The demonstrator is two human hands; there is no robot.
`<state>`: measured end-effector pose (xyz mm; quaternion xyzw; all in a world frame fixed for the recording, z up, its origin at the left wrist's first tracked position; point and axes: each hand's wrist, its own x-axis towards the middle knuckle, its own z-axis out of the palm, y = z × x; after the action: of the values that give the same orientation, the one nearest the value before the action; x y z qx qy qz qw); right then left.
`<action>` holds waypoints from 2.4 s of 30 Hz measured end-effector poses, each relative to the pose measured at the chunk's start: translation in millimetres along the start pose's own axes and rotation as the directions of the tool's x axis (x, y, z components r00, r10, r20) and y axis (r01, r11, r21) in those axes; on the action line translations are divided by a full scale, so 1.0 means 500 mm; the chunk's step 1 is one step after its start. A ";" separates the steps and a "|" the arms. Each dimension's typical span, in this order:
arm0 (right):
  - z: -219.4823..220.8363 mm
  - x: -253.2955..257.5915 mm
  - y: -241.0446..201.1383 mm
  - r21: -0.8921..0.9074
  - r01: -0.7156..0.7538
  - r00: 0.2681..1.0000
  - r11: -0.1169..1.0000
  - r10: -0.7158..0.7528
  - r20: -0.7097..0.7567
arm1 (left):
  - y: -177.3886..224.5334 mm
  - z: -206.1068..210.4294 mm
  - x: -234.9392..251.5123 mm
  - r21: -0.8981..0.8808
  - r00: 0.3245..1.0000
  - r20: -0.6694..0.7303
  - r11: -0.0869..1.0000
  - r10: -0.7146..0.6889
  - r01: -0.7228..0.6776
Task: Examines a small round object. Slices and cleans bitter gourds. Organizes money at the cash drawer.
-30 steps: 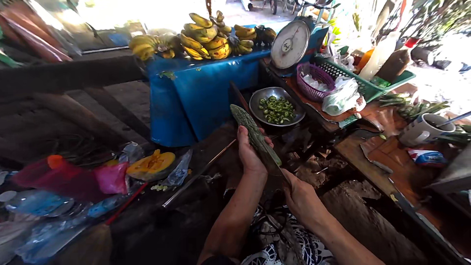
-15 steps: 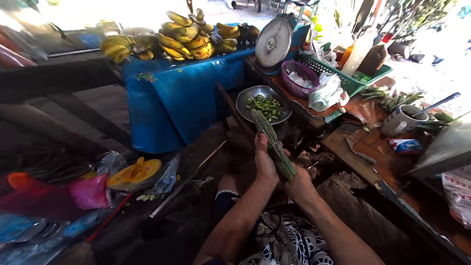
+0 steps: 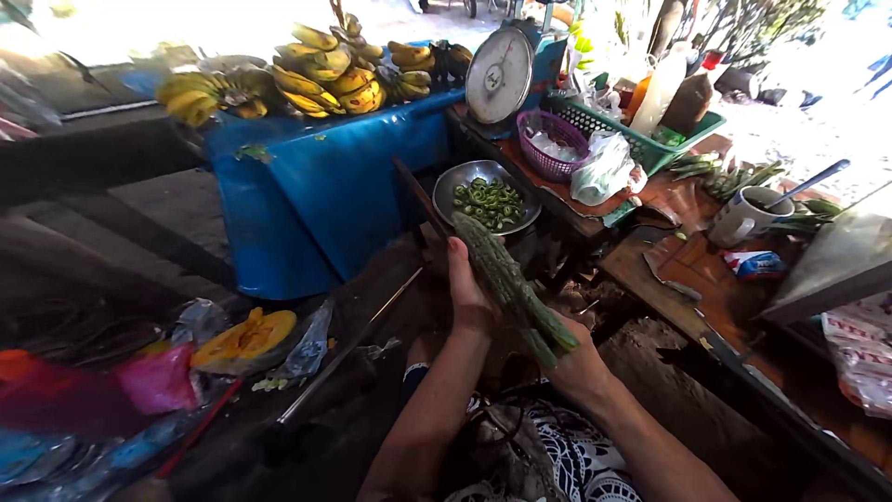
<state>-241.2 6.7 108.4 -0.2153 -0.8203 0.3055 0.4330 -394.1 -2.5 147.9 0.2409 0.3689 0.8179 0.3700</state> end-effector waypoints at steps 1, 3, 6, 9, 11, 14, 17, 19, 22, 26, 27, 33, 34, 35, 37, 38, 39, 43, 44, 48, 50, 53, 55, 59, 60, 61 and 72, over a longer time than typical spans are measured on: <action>0.004 -0.003 0.000 0.005 -0.010 1.000 1.000 0.010 0.012 | 0.005 -0.001 0.008 0.014 0.999 -0.031 1.000 0.013 -0.013; 0.011 -0.006 0.002 -0.002 -0.034 0.999 0.999 0.034 0.029 | 0.010 -0.005 0.019 0.044 0.996 -0.068 0.997 0.061 -0.058; 0.007 -0.005 -0.005 -0.095 -0.113 0.985 0.989 0.124 0.117 | 0.009 -0.023 0.032 0.042 0.988 -0.123 0.995 0.096 -0.092; 0.004 0.002 -0.014 -0.249 -0.157 0.948 0.956 0.216 0.234 | 0.019 -0.034 0.044 -0.060 0.976 -0.213 0.997 0.038 -0.052; 0.001 0.013 -0.027 -0.316 -0.264 0.878 0.911 0.362 0.314 | 0.020 -0.032 0.042 -0.052 0.971 -0.239 0.998 0.021 -0.035; -0.001 0.022 -0.034 -0.348 -0.354 0.812 0.868 0.470 0.347 | 0.003 -0.034 0.031 0.000 0.969 -0.247 1.000 -0.001 0.001; 0.002 0.013 -0.020 -0.278 -0.351 0.848 0.894 0.430 0.311 | -0.019 -0.039 0.021 0.075 0.975 -0.222 0.997 0.021 -0.005; -0.007 0.017 -0.014 -0.272 -0.393 0.813 0.878 0.470 0.344 | -0.028 -0.033 0.022 0.098 0.978 -0.206 0.995 0.036 -0.016; -0.018 0.028 -0.010 -0.288 -0.433 0.763 0.854 0.518 0.386 | -0.035 -0.024 0.025 0.122 0.977 -0.205 0.992 0.059 -0.034; -0.019 0.027 0.002 -0.283 -0.432 0.763 0.857 0.514 0.391 | -0.044 -0.016 0.025 0.111 0.978 -0.190 0.991 0.089 -0.069; -0.020 0.026 0.004 -0.275 -0.434 0.766 0.858 0.512 0.388 | -0.045 -0.014 0.024 0.110 0.978 -0.189 0.992 0.087 -0.067; -0.007 0.007 0.023 -0.234 -0.330 0.861 0.915 0.393 0.322 | -0.045 -0.024 0.021 0.110 0.986 -0.139 0.991 0.088 -0.073; -0.009 0.007 0.022 -0.227 -0.328 0.861 0.917 0.389 0.328 | -0.046 -0.026 0.021 0.098 0.987 -0.134 0.992 0.090 -0.077; -0.011 0.008 0.020 -0.220 -0.330 0.857 0.918 0.389 0.337 | -0.048 -0.027 0.021 0.089 0.987 -0.133 0.993 0.085 -0.074; -0.013 0.005 0.019 -0.215 -0.328 0.855 0.920 0.386 0.345 | -0.051 -0.028 0.021 0.086 0.987 -0.145 0.995 0.071 -0.059; -0.012 0.005 0.019 -0.226 -0.330 0.849 0.917 0.393 0.353 | -0.052 -0.029 0.022 0.091 0.987 -0.149 0.994 0.065 -0.052; -0.013 0.006 0.019 -0.233 -0.336 0.841 0.913 0.402 0.363 | -0.053 -0.031 0.022 0.093 0.987 -0.153 0.995 0.058 -0.044; -0.011 0.003 0.022 -0.221 -0.316 0.861 0.923 0.376 0.341 | -0.061 -0.036 0.024 0.072 0.988 -0.144 0.997 0.051 -0.041; -0.011 0.003 0.022 -0.219 -0.312 0.865 0.924 0.372 0.337 | -0.061 -0.037 0.025 0.059 0.989 -0.137 0.997 0.048 -0.040; -0.009 0.000 0.024 -0.216 -0.291 0.879 0.932 0.349 0.323 | -0.057 -0.036 0.025 0.032 0.993 -0.109 0.999 0.042 -0.039; -0.012 0.001 0.022 -0.217 -0.303 0.868 0.928 0.363 0.339 | -0.058 -0.038 0.025 0.027 0.994 -0.106 0.999 0.040 -0.037; -0.014 0.004 0.020 -0.223 -0.318 0.854 0.922 0.380 0.355 | -0.058 -0.036 0.025 0.030 0.993 -0.111 0.999 0.040 -0.037; -0.013 0.003 0.020 -0.224 -0.313 0.858 0.923 0.376 0.350 | -0.058 -0.037 0.024 0.039 0.993 -0.112 0.998 0.044 -0.040; -0.012 0.003 0.021 -0.222 -0.303 0.858 0.927 0.367 0.359 | -0.056 -0.035 0.023 0.022 0.992 -0.115 0.999 0.050 -0.048; -0.011 0.002 0.022 -0.220 -0.297 0.862 0.929 0.360 0.358 | -0.055 -0.034 0.022 0.018 0.992 -0.115 0.999 0.050 -0.048; -0.011 0.001 0.022 -0.219 -0.295 0.861 0.930 0.358 0.360 | -0.054 -0.034 0.022 0.020 0.992 -0.117 0.999 0.050 -0.048; -0.015 0.004 0.019 -0.225 -0.302 0.851 0.926 0.368 0.374 | -0.054 -0.035 0.023 0.027 0.991 -0.126 0.999 0.038 -0.035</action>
<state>-235.2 16.9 106.2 -0.3200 -0.8638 0.3487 0.1728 -401.2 11.2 117.1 0.1999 0.3972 0.8335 0.3279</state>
